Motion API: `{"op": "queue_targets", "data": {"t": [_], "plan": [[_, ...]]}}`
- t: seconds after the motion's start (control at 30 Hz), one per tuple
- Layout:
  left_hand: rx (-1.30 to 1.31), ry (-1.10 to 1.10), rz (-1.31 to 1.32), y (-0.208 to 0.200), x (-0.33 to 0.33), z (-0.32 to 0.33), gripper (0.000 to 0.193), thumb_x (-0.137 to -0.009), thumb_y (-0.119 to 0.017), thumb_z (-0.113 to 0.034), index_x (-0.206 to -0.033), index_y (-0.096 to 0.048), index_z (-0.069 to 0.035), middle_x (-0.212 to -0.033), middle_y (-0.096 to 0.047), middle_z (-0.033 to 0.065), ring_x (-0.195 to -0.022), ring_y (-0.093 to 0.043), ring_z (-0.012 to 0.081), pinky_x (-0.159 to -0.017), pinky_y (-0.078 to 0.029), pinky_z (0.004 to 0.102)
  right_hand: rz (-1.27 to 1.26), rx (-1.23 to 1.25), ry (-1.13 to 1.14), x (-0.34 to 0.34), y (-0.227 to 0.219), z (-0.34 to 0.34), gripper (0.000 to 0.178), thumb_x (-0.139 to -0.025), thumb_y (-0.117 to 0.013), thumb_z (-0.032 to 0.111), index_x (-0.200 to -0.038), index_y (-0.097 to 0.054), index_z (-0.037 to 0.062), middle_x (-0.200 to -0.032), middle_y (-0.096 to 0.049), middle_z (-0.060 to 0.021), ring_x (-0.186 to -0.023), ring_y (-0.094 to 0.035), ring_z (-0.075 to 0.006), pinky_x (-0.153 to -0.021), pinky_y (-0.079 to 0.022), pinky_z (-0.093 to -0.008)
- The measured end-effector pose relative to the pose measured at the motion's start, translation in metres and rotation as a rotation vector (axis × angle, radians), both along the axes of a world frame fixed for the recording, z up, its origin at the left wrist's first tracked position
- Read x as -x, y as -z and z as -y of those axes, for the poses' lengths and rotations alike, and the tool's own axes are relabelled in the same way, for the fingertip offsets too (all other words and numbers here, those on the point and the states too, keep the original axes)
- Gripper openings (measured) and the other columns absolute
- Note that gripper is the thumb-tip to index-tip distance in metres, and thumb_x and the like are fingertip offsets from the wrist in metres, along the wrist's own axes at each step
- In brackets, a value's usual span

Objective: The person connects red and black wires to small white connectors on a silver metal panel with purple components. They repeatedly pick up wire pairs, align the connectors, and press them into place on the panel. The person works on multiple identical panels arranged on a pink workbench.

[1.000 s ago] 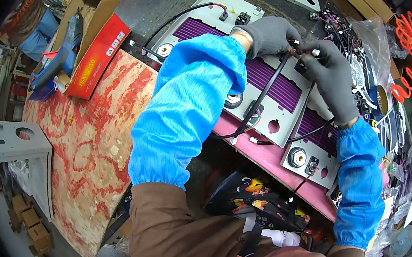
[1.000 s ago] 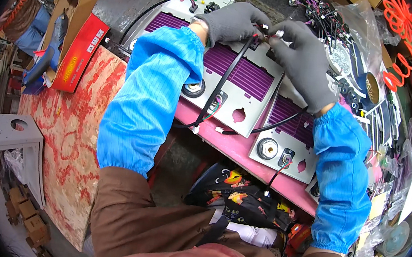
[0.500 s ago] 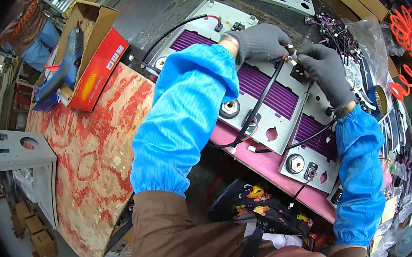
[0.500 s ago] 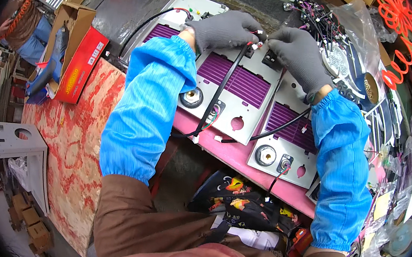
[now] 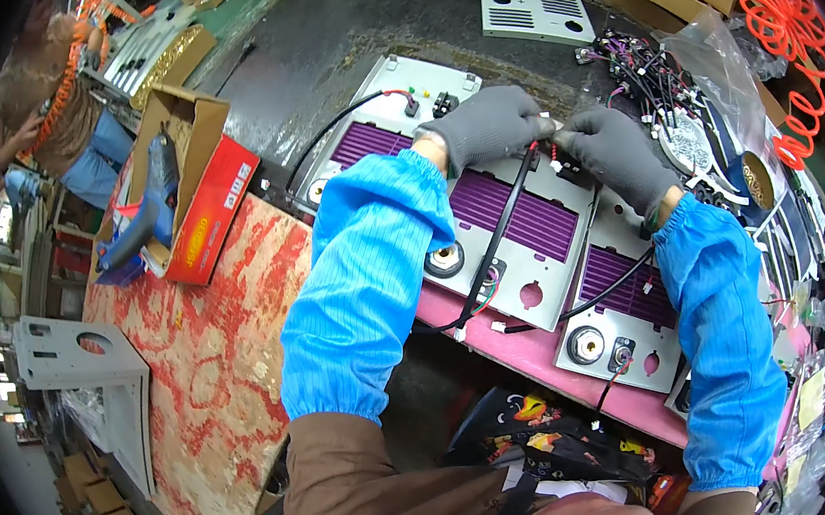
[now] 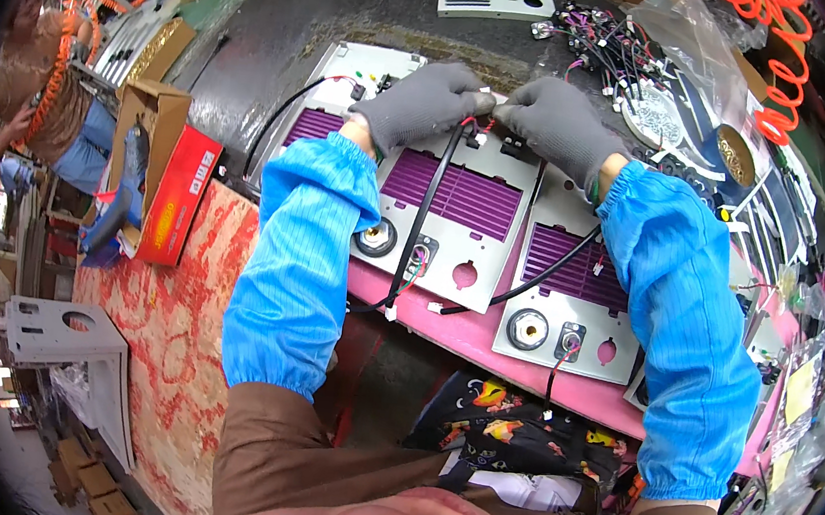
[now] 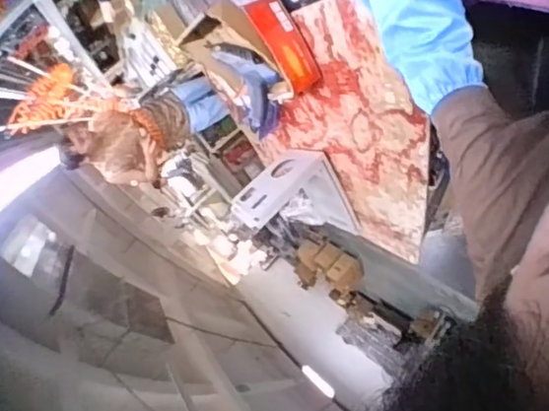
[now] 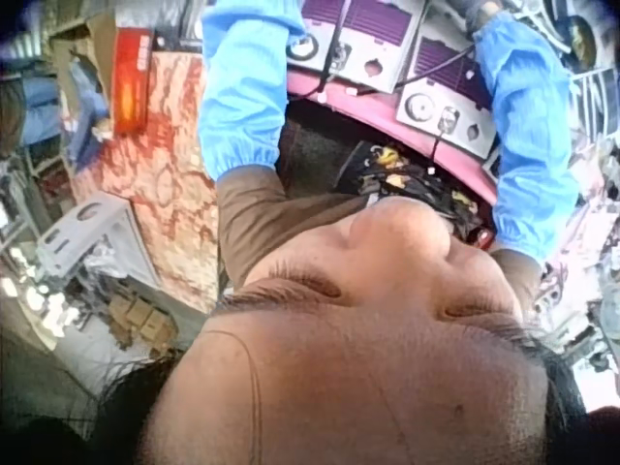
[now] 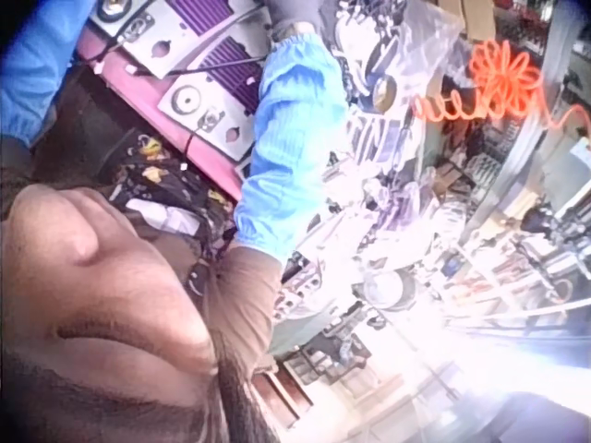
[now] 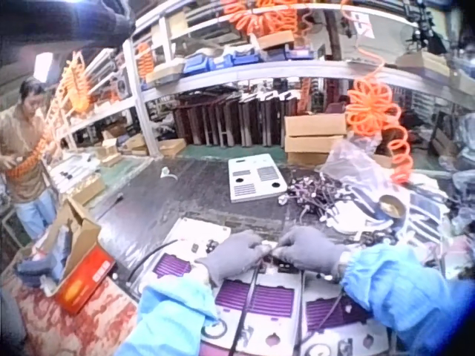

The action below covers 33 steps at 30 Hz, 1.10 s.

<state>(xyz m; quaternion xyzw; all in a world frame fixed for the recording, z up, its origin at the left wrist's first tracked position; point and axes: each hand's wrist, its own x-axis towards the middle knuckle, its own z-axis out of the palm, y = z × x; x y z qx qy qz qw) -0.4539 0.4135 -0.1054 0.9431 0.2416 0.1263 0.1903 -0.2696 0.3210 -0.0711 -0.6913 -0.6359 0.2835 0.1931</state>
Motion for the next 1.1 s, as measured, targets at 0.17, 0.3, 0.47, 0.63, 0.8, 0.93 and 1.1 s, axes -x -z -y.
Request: {"op": "queue_targets", "data": {"t": [0.17,0.3,0.47,0.63,0.8,0.93,1.1], "plan": [[0.065,-0.033,0.027,-0.001,-0.005,0.001,0.034,-0.094,-0.049,-0.031,-0.102,-0.065,-0.002,-0.106,-0.063,0.0188,-0.099,-0.060,0.0365,-0.088,-0.047,0.0415,-0.001,-0.044,-0.021,-0.005,0.003,-0.003,0.036,-0.086,-0.064,0.035,-0.094,-0.071,0.0002,-0.081,-0.067,-0.0166,-0.075,-0.064,-0.0268,-0.069,-0.049,-0.0374],[0.159,-0.147,0.057,-0.002,-0.009,0.007,0.031,-0.093,-0.049,-0.024,-0.105,-0.064,0.001,-0.105,-0.064,0.0193,-0.097,-0.060,0.0346,-0.085,-0.047,0.0386,0.042,-0.016,-0.021,-0.007,0.003,-0.007,0.037,-0.084,-0.066,0.037,-0.091,-0.072,0.0017,-0.079,-0.068,-0.0151,-0.073,-0.064,-0.0254,-0.069,-0.050,-0.0363],[0.169,-0.152,0.056,-0.002,-0.009,0.008,0.031,-0.092,-0.051,-0.025,-0.105,-0.065,0.000,-0.105,-0.063,0.0191,-0.097,-0.061,0.0339,-0.085,-0.047,0.0385,-0.077,0.071,-0.038,-0.014,0.004,-0.015,0.030,-0.076,-0.071,0.032,-0.088,-0.074,0.0049,-0.078,-0.069,-0.0145,-0.070,-0.066,-0.0232,-0.067,-0.051,-0.0347],[0.087,-0.148,0.035,0.005,-0.006,0.005,0.033,-0.090,-0.055,-0.028,-0.105,-0.065,-0.001,-0.105,-0.063,0.0186,-0.097,-0.060,0.0348,-0.085,-0.047,0.0390,-0.174,0.077,-0.133,-0.013,0.005,-0.019,0.016,-0.077,-0.070,0.015,-0.086,-0.073,0.0013,-0.070,-0.067,-0.0075,-0.061,-0.057,-0.0124,-0.056,-0.045,-0.0299],[0.106,-0.183,0.169,-0.002,-0.017,0.014,0.033,-0.089,-0.058,-0.028,-0.106,-0.064,0.000,-0.102,-0.063,0.0197,-0.096,-0.061,0.0361,-0.082,-0.047,0.0403,0.129,0.072,-0.212,-0.006,-0.016,-0.024,0.012,-0.070,-0.071,0.012,-0.077,-0.072,0.0022,-0.067,-0.066,-0.0096,-0.060,-0.061,-0.0169,-0.056,-0.047,-0.0319],[0.153,-0.199,0.171,-0.003,-0.010,0.011,0.031,-0.089,-0.057,-0.026,-0.105,-0.063,0.000,-0.096,-0.065,0.0199,-0.089,-0.062,0.0346,-0.078,-0.048,0.0384,0.160,0.086,-0.214,0.000,-0.026,-0.023,0.013,-0.069,-0.072,0.011,-0.077,-0.070,0.0021,-0.067,-0.066,-0.0108,-0.060,-0.063,-0.0193,-0.056,-0.049,-0.0327],[0.457,-0.279,0.286,-0.012,-0.007,0.013,0.031,-0.094,-0.052,-0.028,-0.102,-0.065,-0.001,-0.084,-0.063,0.0079,-0.076,-0.057,0.0151,-0.067,-0.046,0.0297,-0.234,-0.088,-0.194,-0.013,-0.013,-0.017,0.009,-0.074,-0.066,0.000,-0.082,-0.068,0.0001,-0.072,-0.064,-0.0064,-0.064,-0.061,-0.0160,-0.060,-0.049,-0.0291]]}}
